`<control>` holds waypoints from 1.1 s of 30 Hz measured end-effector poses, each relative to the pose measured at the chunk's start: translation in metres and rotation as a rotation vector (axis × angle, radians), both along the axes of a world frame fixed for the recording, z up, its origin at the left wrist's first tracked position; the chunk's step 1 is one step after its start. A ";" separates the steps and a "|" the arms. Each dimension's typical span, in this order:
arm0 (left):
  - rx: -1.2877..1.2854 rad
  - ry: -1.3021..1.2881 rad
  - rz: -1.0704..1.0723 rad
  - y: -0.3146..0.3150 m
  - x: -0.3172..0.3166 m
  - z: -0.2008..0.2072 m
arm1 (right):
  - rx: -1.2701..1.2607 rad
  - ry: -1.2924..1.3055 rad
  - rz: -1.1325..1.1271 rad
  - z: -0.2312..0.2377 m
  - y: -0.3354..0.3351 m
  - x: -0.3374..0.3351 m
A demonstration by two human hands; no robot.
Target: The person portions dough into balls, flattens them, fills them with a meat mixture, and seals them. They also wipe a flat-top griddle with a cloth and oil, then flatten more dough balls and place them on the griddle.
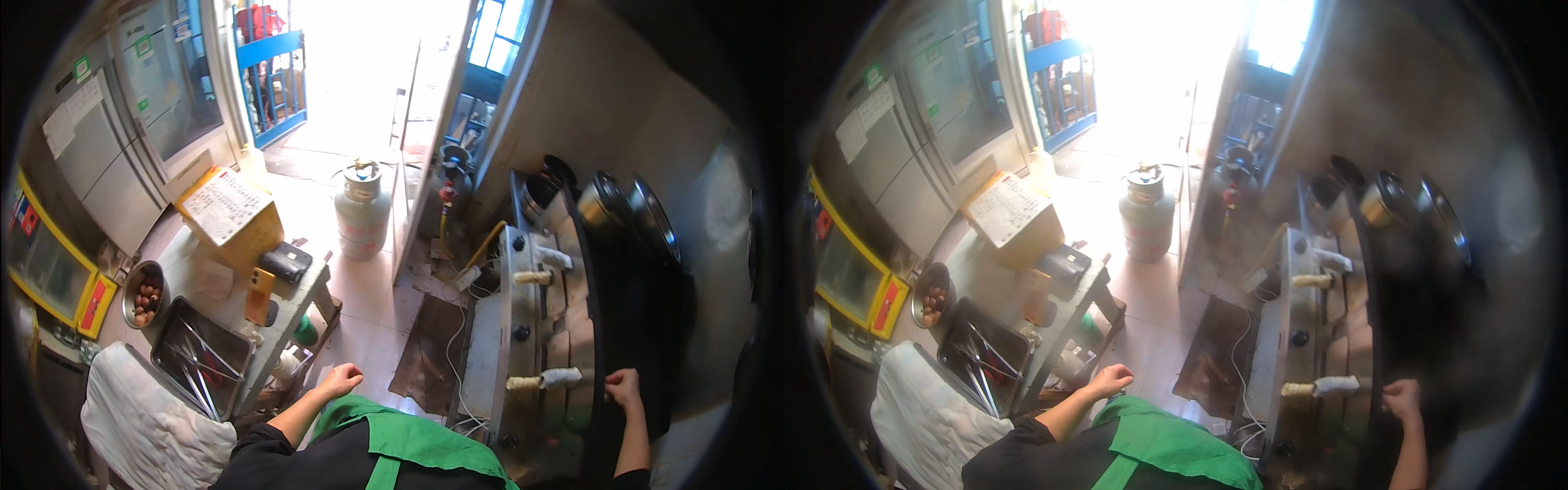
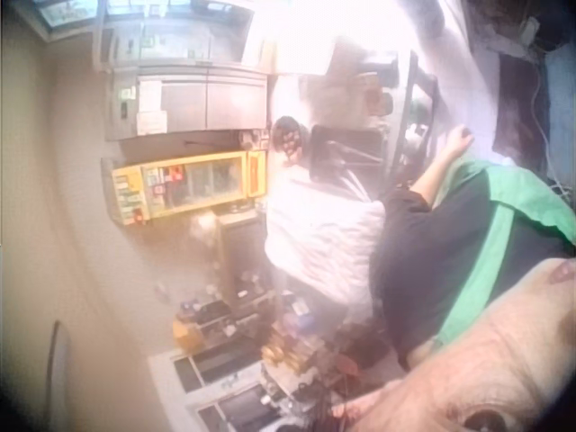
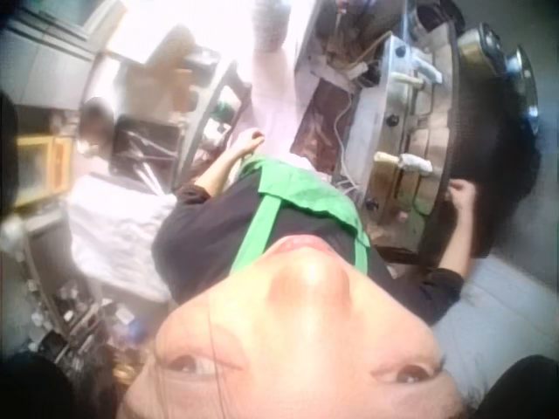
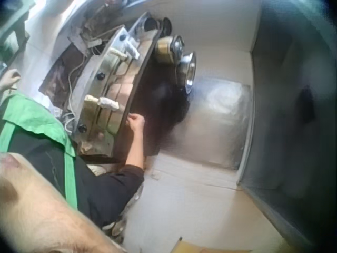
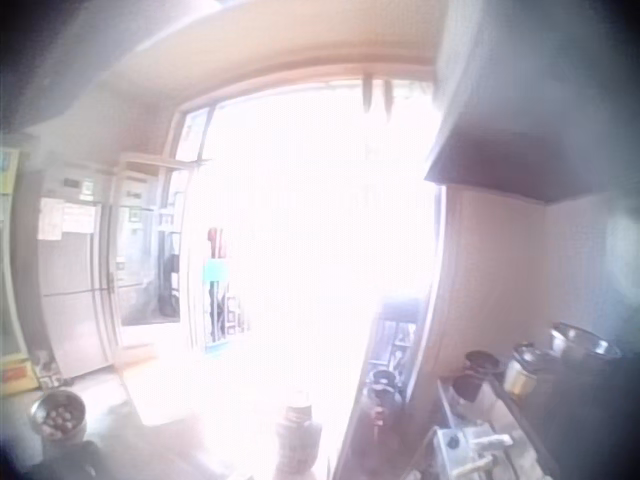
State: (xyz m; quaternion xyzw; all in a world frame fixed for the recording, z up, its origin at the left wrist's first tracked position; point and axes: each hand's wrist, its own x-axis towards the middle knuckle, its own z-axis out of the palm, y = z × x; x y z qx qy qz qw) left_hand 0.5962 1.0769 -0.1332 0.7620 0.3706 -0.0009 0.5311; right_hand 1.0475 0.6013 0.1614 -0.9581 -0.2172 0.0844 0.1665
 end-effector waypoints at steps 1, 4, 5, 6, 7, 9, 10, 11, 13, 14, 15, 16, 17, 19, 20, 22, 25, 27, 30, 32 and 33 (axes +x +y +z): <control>0.038 -0.072 0.041 0.019 -0.008 0.005 | 0.073 0.020 -0.066 0.001 0.001 0.001; 0.129 -0.154 0.166 0.065 -0.044 0.014 | -0.063 -0.064 -0.137 0.007 0.004 0.005; 0.233 -0.159 0.212 0.077 -0.059 0.016 | -0.124 -0.115 -0.112 0.009 0.003 0.004; 0.274 -0.204 0.271 0.088 -0.074 0.019 | -0.227 -0.253 -0.142 0.011 0.003 0.005; 0.233 -0.195 0.310 0.099 -0.087 0.022 | -0.265 -0.257 -0.090 0.012 0.002 0.004; 0.178 -0.200 0.438 0.116 -0.105 0.032 | -0.267 -0.182 -0.178 0.013 0.003 0.004; 0.176 -0.212 0.478 0.122 -0.110 0.039 | -0.226 -0.177 -0.141 0.012 0.004 0.004; 0.177 -0.238 0.497 0.129 -0.114 0.045 | -0.223 -0.148 -0.173 0.011 0.005 0.004; 0.200 -0.248 0.532 0.141 -0.121 0.055 | -0.295 -0.163 -0.283 0.009 0.006 0.005; 0.227 -0.240 0.552 0.148 -0.123 0.058 | -0.295 -0.179 -0.220 0.009 0.006 0.005; 0.266 -0.267 0.575 0.156 -0.124 0.058 | -0.328 -0.204 -0.214 0.010 0.005 0.006; 0.407 -0.182 0.594 0.165 -0.126 0.056 | -0.377 -0.189 -0.259 0.012 0.006 0.007; 0.561 -0.135 0.610 0.175 -0.127 0.051 | -0.362 -0.135 -0.296 0.016 0.006 0.007; 0.681 -0.056 0.640 0.198 -0.124 0.037 | -0.349 0.068 -0.473 0.029 0.014 0.007; 0.698 0.068 0.639 0.209 -0.121 0.028 | 0.047 -0.076 -0.788 0.032 0.028 0.008; 0.653 0.118 0.653 0.226 -0.112 0.013 | -0.356 -0.554 -0.526 0.046 0.056 -0.002; 0.681 0.090 0.631 0.241 -0.101 -0.004 | -0.122 -0.768 -0.170 0.058 0.131 -0.027; 0.609 0.021 0.653 0.248 -0.097 -0.011 | -0.031 -0.841 0.029 0.044 0.194 -0.055; 0.529 0.056 0.668 0.249 -0.094 -0.015 | 0.013 -0.712 0.423 0.022 0.267 -0.103; 0.635 0.047 0.666 0.249 -0.095 -0.012 | 0.199 -0.566 0.535 -0.005 0.309 -0.128; 0.602 0.059 0.666 0.248 -0.096 -0.009 | 0.257 -0.477 0.570 -0.018 0.323 -0.139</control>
